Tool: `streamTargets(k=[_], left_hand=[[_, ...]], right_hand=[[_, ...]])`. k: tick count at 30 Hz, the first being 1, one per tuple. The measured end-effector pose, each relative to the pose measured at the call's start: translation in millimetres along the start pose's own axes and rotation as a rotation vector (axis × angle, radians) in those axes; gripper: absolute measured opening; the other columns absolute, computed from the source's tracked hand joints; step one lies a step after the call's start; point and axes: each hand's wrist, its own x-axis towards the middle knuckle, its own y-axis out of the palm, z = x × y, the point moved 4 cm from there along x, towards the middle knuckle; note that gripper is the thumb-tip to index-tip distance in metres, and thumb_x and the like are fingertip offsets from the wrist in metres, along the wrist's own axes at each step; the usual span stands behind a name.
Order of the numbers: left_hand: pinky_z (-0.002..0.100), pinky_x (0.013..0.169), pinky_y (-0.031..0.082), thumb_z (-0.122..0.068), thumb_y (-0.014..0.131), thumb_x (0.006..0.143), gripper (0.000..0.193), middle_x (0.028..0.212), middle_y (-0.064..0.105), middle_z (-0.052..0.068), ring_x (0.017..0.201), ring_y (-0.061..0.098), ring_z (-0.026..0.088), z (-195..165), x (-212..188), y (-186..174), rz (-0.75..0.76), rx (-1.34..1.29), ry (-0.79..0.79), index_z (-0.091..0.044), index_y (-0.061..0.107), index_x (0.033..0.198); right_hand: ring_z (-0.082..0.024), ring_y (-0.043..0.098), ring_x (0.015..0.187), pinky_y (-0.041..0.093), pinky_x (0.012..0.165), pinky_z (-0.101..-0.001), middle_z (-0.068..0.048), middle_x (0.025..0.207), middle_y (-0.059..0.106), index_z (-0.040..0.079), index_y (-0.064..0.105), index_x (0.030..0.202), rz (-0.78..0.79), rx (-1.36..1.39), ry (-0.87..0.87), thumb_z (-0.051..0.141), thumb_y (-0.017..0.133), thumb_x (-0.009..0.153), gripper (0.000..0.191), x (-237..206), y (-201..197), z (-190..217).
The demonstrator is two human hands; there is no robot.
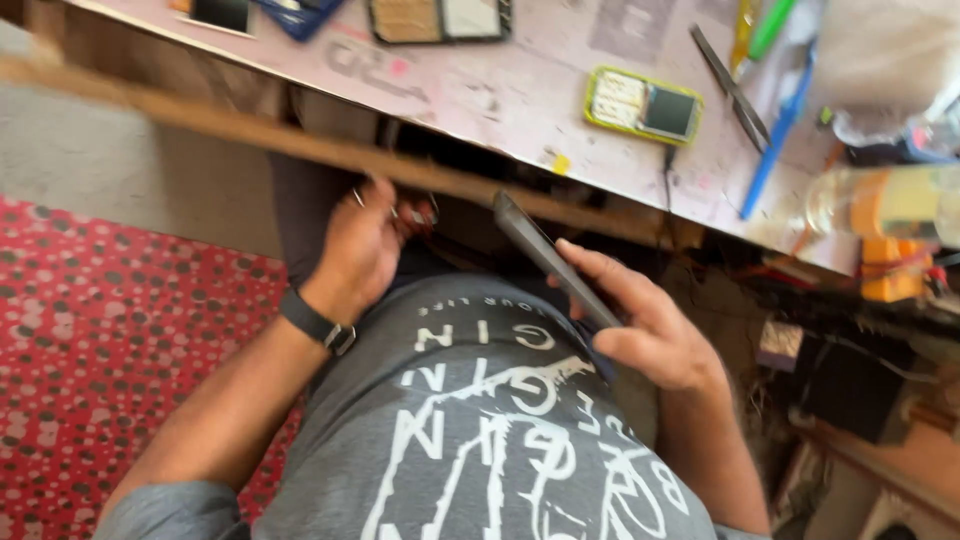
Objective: The person uses a smartphone's flashlight to inspect the screen of a small, yellow feature phone. They repeatedly turn the flashlight on and off, moving the light across the screen to check for defects or damage.
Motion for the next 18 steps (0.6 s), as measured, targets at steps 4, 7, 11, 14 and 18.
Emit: streamTargets(k=[4, 7, 11, 14, 18], left_hand=[[0.043, 0.092, 0.058, -0.033, 0.079, 0.092, 0.031, 0.090, 0.072, 0.007, 0.097, 0.074, 0.027, 5.8, -26.2, -11.9, 0.069, -0.022, -0.096, -0.006, 0.064, 0.093], [0.042, 0.091, 0.058, -0.031, 0.083, 0.082, 0.033, 0.093, 0.074, 0.009, 0.096, 0.073, 0.025, 7.4, -32.2, -15.6, 0.012, -0.001, -0.147, -0.006, 0.068, 0.098], [0.043, 0.093, 0.057, -0.025, 0.085, 0.085, 0.032, 0.095, 0.073, 0.009, 0.096, 0.072, 0.026, 0.0, -27.5, -15.7, 0.047, 0.018, -0.157, -0.005, 0.067, 0.102], [0.046, 0.094, 0.058, -0.022, 0.086, 0.087, 0.032, 0.097, 0.072, 0.011, 0.097, 0.072, 0.028, -7.2, -21.9, -15.0, 0.057, 0.016, -0.161, -0.003, 0.065, 0.103], [0.047, 0.091, 0.058, -0.020, 0.084, 0.082, 0.038, 0.101, 0.074, 0.013, 0.096, 0.071, 0.029, -6.1, -12.4, -6.8, 0.019, -0.014, -0.201, -0.001, 0.067, 0.110]], right_hand=[[-0.043, 0.055, 0.126, 0.043, 0.108, -0.0508, -0.028, 0.145, 0.052, 0.001, 0.039, 0.157, 0.023, -0.750, -0.142, 0.033, 0.066, 0.081, 0.087, 33.0, 14.8, 39.9], [-0.046, 0.055, 0.115, 0.044, 0.101, -0.0536, -0.029, 0.137, 0.053, 0.005, 0.037, 0.156, 0.075, -0.886, -0.117, 0.031, 0.067, 0.079, 0.086, 72.8, 24.6, 58.1], [-0.046, 0.055, 0.121, 0.043, 0.105, -0.0524, -0.029, 0.139, 0.052, 0.007, 0.031, 0.159, 0.149, -0.847, -0.069, 0.032, 0.061, 0.089, 0.080, 134.3, 39.7, 69.4], [-0.045, 0.049, 0.134, 0.038, 0.113, -0.0490, -0.029, 0.149, 0.046, 0.011, 0.027, 0.161, 0.186, -0.760, 0.064, 0.034, 0.058, 0.092, 0.079, 175.1, 49.5, 67.2], [-0.046, 0.036, 0.146, 0.029, 0.122, -0.0464, -0.033, 0.158, 0.032, 0.008, 0.023, 0.162, 0.209, -0.814, -0.068, 0.031, 0.061, 0.090, 0.085, 220.4, 58.6, 67.9]])
